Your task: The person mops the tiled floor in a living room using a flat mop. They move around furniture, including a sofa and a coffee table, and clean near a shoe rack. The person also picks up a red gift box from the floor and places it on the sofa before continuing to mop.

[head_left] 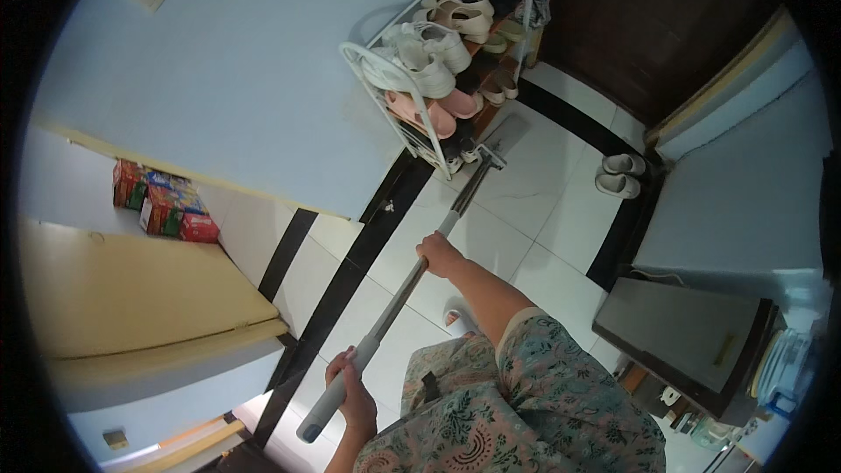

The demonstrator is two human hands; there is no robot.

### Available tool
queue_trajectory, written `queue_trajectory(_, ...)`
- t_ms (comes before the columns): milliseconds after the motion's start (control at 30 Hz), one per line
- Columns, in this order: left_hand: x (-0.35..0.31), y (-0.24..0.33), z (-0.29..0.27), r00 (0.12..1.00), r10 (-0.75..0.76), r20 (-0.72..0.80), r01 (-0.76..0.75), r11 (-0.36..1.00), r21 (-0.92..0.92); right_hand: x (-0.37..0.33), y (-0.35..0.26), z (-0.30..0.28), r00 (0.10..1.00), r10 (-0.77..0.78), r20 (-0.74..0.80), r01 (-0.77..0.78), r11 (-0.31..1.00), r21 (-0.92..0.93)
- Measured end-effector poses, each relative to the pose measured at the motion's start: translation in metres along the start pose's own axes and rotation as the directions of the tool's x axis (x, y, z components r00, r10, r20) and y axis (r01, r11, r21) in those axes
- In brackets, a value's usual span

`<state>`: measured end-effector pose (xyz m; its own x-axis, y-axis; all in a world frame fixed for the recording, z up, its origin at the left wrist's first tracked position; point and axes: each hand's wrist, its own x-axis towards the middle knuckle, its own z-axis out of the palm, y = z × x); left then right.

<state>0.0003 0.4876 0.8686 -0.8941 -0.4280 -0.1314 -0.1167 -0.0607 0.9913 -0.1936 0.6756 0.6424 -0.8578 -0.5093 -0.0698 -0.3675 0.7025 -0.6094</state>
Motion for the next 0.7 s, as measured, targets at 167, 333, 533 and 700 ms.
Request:
queue_trajectory(167, 0.021, -0.006, 0.019, 0.999, -0.033, -0.007, 0.032, 0.996, -0.087, 0.007, 0.009, -0.016, 0.994, 0.103, 0.026, -0.104, 0.994, 0.038)
queue_trajectory(333, 0.052, -0.015, 0.090, 0.991, -0.132, 0.007, 0.133, 0.987, -0.094, 0.026, 0.086, -0.037, 0.988, 0.122, -0.091, -0.122, 0.992, 0.008)
queue_trajectory(533, 0.068, -0.027, 0.220, 0.992, -0.056, 0.113, 0.061, 0.998, -0.034, 0.024, 0.200, -0.117, 0.985, 0.145, -0.094, -0.145, 0.989, 0.007)
queue_trajectory(700, 0.111, -0.015, 0.354, 0.939, 0.126, 0.320, -0.173, 0.978, 0.120, 0.022, 0.305, -0.208, 0.901, 0.237, -0.363, -0.158, 0.959, 0.234)
